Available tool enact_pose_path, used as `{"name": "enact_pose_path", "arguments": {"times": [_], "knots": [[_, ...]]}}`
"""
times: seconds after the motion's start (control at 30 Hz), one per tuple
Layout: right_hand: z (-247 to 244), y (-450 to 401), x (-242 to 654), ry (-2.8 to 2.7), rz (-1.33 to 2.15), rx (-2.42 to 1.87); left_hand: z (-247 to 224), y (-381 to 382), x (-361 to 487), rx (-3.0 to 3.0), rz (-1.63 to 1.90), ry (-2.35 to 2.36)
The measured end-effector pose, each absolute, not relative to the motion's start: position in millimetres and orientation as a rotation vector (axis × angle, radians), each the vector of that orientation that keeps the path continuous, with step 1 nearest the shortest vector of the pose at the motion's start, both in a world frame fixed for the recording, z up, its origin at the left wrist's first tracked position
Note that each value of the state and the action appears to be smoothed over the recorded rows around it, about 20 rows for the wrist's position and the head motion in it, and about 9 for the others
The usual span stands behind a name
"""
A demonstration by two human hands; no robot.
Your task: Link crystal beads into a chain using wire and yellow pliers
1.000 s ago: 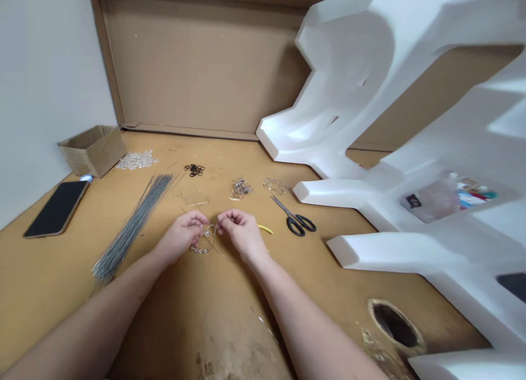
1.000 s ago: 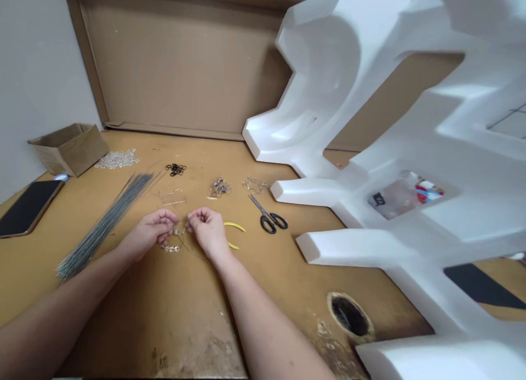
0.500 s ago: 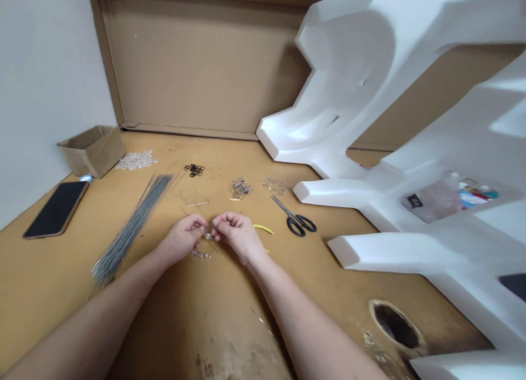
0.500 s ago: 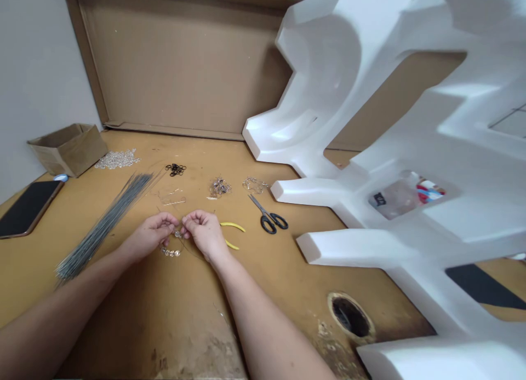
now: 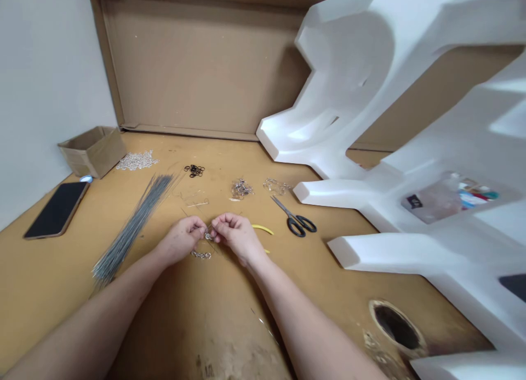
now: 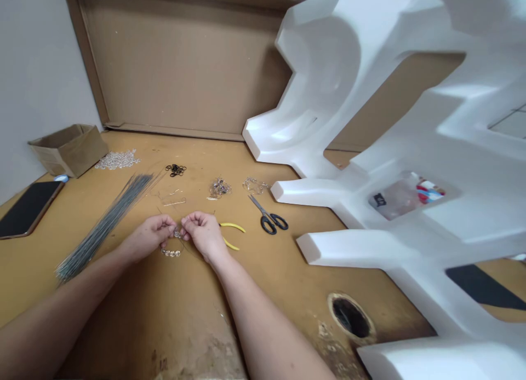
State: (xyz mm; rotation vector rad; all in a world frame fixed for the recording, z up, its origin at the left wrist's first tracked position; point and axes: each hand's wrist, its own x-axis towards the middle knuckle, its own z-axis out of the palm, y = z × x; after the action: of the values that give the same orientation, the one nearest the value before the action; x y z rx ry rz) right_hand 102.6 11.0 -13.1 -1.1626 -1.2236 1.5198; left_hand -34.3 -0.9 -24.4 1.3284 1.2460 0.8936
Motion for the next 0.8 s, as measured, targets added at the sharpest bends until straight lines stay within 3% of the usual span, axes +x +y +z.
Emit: {"name": "enact_pose_path", "arguments": {"times": [0.8], "knots": [[1,9,107,-1.173,1.614,-1.204,-13,-5,-34,1.218,0.911,1.146]]}}
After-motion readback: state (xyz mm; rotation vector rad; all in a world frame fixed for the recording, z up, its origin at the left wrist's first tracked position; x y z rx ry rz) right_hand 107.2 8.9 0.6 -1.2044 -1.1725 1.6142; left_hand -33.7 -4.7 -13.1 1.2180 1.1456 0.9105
